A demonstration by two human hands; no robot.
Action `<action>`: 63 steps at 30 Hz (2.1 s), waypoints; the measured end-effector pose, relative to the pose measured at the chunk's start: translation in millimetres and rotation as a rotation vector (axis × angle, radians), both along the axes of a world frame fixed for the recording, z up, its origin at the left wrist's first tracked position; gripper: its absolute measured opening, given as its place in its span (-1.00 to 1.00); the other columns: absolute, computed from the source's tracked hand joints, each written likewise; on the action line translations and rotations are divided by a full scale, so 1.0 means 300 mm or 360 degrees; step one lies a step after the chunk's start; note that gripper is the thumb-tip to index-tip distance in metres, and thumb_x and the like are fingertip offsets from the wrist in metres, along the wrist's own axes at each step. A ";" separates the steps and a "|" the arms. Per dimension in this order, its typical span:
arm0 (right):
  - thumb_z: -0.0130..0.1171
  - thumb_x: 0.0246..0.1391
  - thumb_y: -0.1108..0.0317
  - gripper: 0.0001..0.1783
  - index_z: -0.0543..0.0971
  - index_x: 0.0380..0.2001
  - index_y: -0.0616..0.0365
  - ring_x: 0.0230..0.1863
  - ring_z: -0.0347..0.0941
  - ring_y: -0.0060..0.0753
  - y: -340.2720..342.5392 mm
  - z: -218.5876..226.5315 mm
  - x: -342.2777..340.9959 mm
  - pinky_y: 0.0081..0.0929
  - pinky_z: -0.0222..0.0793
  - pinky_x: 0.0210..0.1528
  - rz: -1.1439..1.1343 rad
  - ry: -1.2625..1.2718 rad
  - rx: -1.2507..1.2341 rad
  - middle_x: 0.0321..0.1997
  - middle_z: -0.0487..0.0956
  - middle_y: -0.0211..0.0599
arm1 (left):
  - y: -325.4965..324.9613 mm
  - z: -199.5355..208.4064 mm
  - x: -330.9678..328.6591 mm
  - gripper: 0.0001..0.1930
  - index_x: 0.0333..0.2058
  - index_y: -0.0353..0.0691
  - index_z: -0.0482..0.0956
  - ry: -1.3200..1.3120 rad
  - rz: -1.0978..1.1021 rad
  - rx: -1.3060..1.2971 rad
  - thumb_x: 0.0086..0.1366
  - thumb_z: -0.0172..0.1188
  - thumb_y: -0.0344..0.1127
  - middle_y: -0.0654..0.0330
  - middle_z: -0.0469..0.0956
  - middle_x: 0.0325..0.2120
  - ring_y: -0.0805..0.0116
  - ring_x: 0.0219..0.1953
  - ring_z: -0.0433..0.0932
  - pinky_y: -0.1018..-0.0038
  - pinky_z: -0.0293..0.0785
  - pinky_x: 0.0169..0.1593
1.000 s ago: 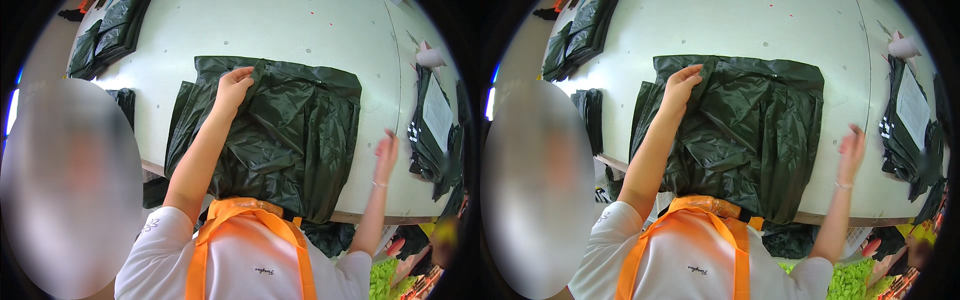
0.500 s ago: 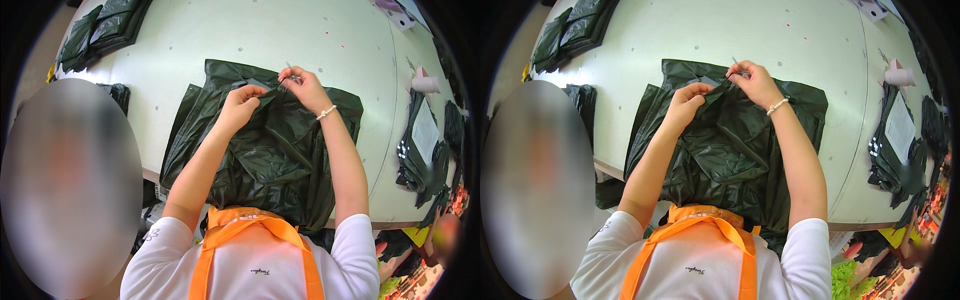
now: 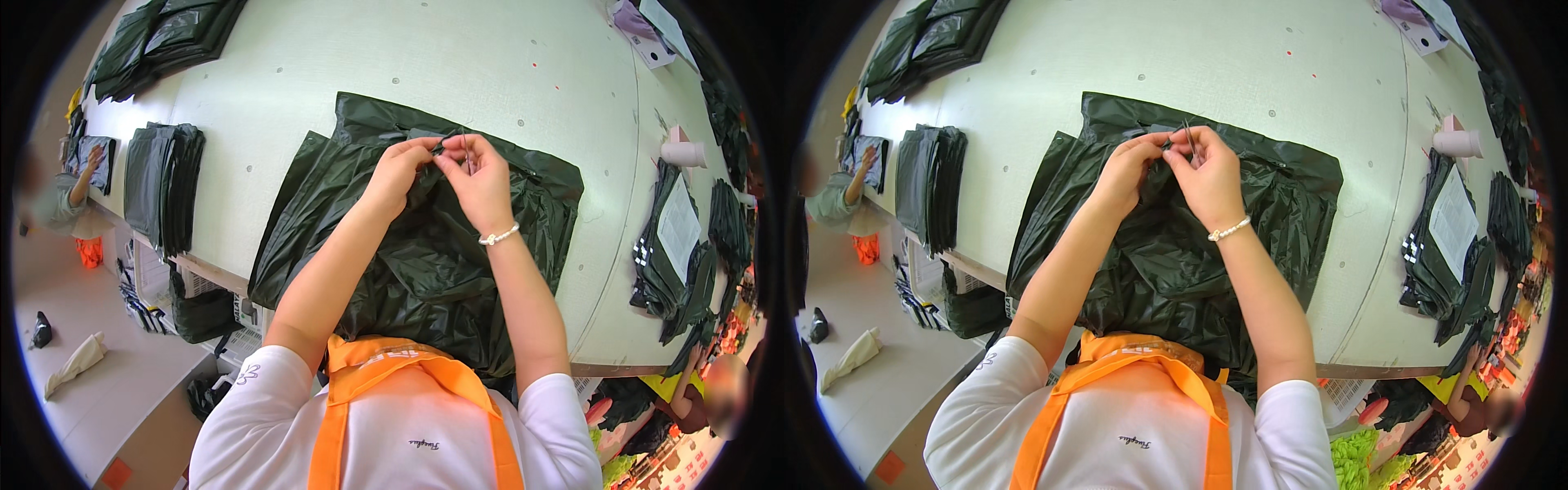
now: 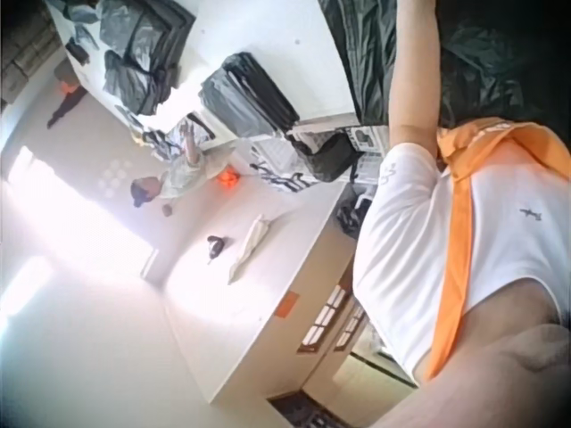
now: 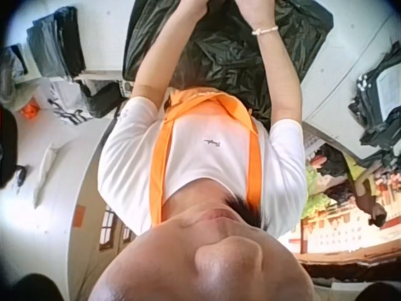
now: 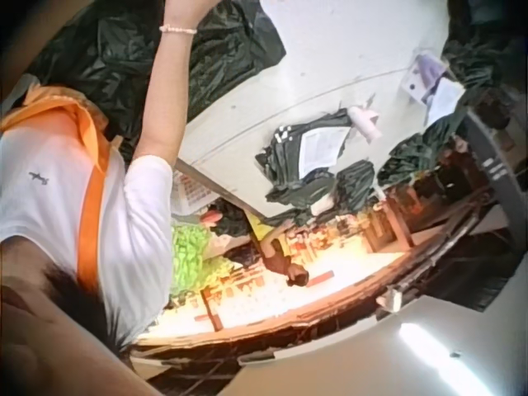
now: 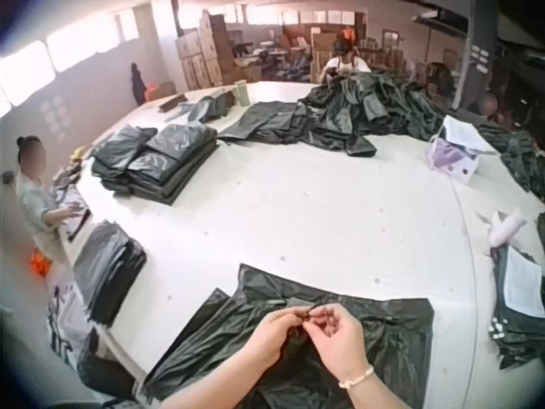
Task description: The person folds a dark green jacket on a white table, aligning edges and smoothing the fabric. They fold the sleeves inward, fold the jacket in half, then into a compact rectangle, and place it into a white plastic basket.
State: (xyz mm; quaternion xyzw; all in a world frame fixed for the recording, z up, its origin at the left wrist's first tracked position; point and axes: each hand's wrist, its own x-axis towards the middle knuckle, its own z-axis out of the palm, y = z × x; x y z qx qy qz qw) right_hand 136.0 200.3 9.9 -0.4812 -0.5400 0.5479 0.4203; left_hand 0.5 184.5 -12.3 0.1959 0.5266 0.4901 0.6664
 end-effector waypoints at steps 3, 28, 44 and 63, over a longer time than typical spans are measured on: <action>0.30 -0.11 0.57 -0.73 0.44 -0.33 0.25 -0.43 0.39 -0.72 -0.038 -0.064 -0.015 -0.74 0.31 -0.35 -0.0058 0.0245 -0.0120 -0.45 0.52 -0.46 | -0.012 0.027 -0.002 -0.81 -0.29 -0.29 0.59 -0.0017 -0.0042 -0.0031 0.24 0.06 -0.32 0.31 0.53 -0.44 0.65 -0.44 0.36 0.64 0.25 -0.39; 0.02 0.23 0.19 -0.72 0.39 -0.33 0.22 -0.50 0.22 -0.68 -0.047 0.003 0.116 -0.67 0.21 -0.43 0.0077 -0.0077 -0.0343 -0.48 0.40 -0.49 | -0.050 0.044 0.050 -0.89 -0.39 -0.36 0.61 0.0942 0.0219 0.0654 0.07 0.30 -0.47 0.26 0.58 -0.57 0.63 -0.54 0.46 0.65 0.42 -0.41; 0.23 0.06 0.26 -0.78 0.51 -0.37 0.21 -0.53 0.36 -0.62 -0.004 0.046 0.182 -0.63 0.32 -0.43 -0.0108 -0.0673 0.0219 -0.55 0.52 -0.37 | -0.016 0.082 -0.047 -0.91 -0.40 -0.27 0.63 0.1467 0.0369 0.0881 0.08 0.28 -0.45 0.24 0.60 -0.52 0.59 -0.53 0.48 0.62 0.41 -0.42; 0.35 -0.14 0.20 -0.32 0.38 0.04 0.30 0.12 0.32 0.01 -0.254 0.014 0.393 -0.22 0.21 0.18 -0.0068 -0.1186 0.0429 0.09 0.40 0.03 | -0.248 -0.169 -0.273 -0.64 -0.11 -0.48 0.48 0.0935 0.0311 0.0233 0.18 0.23 -0.33 0.24 0.59 -0.36 0.60 -0.34 0.48 0.65 0.37 -0.24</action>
